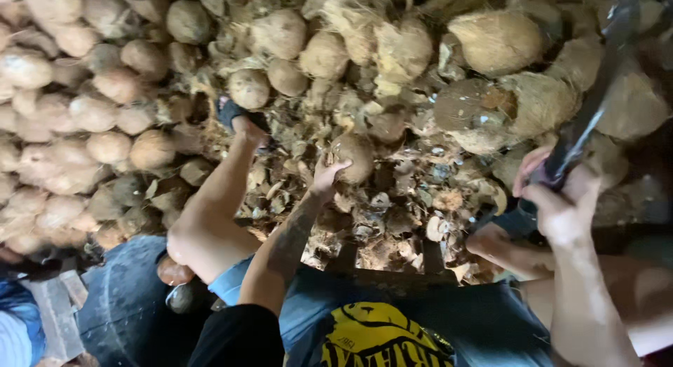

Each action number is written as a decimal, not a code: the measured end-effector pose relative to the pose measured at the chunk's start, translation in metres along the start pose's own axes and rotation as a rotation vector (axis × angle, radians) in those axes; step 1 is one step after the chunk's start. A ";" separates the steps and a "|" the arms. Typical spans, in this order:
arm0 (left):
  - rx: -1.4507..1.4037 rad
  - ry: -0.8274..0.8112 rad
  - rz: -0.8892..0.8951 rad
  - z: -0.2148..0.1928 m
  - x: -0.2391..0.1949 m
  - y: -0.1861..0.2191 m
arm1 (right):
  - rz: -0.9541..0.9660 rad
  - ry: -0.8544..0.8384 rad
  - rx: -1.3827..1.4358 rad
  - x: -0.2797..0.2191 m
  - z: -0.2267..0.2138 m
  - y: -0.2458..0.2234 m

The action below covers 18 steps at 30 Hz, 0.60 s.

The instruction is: The person repeatedly picks up coconuts from a large pile and uses a machete to chop away the fibrous husk. After peeling, the person places the coconuts into a black bucket. The process is repeated continuously for multiple coconuts.

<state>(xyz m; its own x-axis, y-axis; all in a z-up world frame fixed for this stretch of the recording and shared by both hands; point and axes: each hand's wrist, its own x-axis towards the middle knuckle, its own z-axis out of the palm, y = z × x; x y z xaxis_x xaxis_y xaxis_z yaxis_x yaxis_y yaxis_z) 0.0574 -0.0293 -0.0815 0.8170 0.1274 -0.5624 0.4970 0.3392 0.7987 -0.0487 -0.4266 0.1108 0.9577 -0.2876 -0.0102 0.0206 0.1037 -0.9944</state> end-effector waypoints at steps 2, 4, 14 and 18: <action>0.146 -0.191 -0.060 -0.026 -0.001 0.017 | -0.074 -0.143 -0.128 -0.011 0.020 -0.015; 0.092 -0.265 -0.121 -0.029 -0.012 0.039 | -0.151 -0.227 -0.171 -0.025 0.032 -0.006; -0.583 -0.246 -0.361 -0.018 -0.025 0.035 | -0.260 -0.324 0.001 -0.100 0.112 0.017; -0.410 -0.176 -0.406 -0.024 -0.051 0.039 | -0.227 -0.455 0.206 -0.116 0.145 -0.019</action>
<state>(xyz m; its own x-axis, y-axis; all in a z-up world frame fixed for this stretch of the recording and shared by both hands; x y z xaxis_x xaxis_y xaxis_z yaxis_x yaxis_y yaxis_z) 0.0287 -0.0004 -0.0266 0.6392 -0.2323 -0.7332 0.6548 0.6644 0.3604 -0.1185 -0.2567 0.1457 0.9491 0.1114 0.2946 0.2536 0.2848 -0.9245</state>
